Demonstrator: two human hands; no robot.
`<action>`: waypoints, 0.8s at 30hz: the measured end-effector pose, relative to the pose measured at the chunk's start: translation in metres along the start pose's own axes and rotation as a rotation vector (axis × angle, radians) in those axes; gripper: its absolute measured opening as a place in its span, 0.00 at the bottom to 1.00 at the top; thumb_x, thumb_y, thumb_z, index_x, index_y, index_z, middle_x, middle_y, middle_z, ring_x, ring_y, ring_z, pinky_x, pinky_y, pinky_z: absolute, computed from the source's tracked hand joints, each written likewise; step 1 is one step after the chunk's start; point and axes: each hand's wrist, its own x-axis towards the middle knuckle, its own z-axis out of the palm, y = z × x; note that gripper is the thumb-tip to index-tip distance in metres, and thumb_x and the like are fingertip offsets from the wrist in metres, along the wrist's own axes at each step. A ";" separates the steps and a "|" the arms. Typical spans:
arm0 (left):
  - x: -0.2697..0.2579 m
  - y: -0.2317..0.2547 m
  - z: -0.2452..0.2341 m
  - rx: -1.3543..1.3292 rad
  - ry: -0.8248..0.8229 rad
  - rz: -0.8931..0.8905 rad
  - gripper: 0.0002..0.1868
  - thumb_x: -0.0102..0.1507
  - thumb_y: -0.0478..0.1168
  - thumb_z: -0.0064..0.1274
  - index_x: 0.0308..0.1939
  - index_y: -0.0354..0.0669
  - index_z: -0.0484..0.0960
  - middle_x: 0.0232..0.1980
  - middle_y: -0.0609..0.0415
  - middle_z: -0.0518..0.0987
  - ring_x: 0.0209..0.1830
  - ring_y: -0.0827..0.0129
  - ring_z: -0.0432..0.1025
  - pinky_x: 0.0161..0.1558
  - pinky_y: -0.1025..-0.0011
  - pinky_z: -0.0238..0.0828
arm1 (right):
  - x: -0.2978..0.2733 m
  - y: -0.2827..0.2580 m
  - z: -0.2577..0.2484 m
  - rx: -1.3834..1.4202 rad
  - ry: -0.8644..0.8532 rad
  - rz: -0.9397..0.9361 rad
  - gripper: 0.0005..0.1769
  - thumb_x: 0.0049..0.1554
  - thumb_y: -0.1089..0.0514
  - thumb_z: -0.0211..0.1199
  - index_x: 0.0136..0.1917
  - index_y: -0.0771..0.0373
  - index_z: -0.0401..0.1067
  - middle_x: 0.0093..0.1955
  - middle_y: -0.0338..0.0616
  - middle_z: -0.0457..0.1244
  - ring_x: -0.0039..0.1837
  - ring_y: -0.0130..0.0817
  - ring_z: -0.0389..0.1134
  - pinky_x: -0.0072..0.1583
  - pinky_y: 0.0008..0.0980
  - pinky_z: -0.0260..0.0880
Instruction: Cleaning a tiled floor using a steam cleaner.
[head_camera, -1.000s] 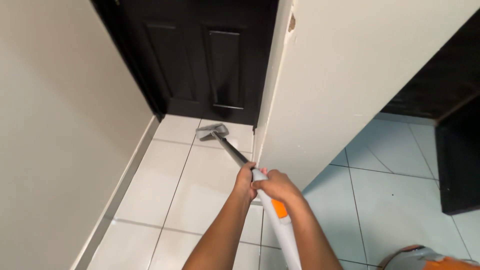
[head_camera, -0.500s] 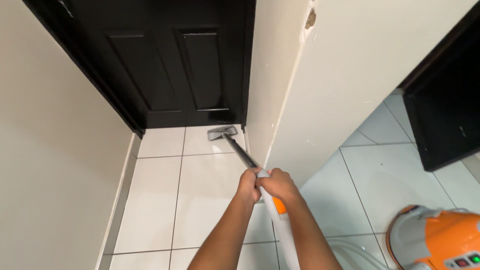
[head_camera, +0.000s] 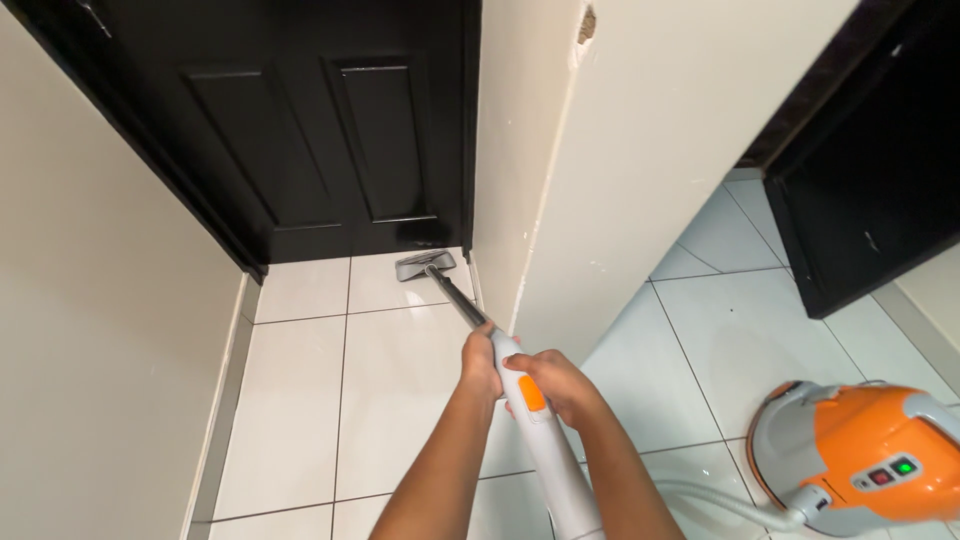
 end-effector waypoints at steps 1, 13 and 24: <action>0.002 -0.003 -0.005 0.001 -0.002 -0.004 0.26 0.67 0.51 0.44 0.62 0.37 0.68 0.51 0.34 0.77 0.42 0.50 0.71 0.46 0.50 0.72 | -0.012 0.001 0.002 0.000 0.004 0.002 0.28 0.54 0.50 0.64 0.53 0.81 0.72 0.40 0.58 0.69 0.36 0.44 0.73 0.39 0.41 0.76; -0.026 0.015 -0.022 0.100 -0.029 0.270 0.25 0.66 0.48 0.50 0.65 0.41 0.70 0.62 0.45 0.70 0.60 0.57 0.64 0.67 0.54 0.56 | -0.047 0.042 0.002 0.018 0.018 -0.018 0.53 0.53 0.54 0.65 0.83 0.44 0.39 0.60 0.56 0.66 0.38 0.44 0.70 0.40 0.46 0.75; -0.225 0.062 -0.123 1.285 0.209 1.069 0.34 0.62 0.44 0.51 0.71 0.35 0.66 0.82 0.42 0.54 0.80 0.50 0.50 0.73 0.61 0.51 | -0.023 0.126 0.005 -0.487 0.294 -0.189 0.47 0.48 0.51 0.74 0.76 0.64 0.59 0.61 0.59 0.69 0.52 0.43 0.75 0.55 0.38 0.75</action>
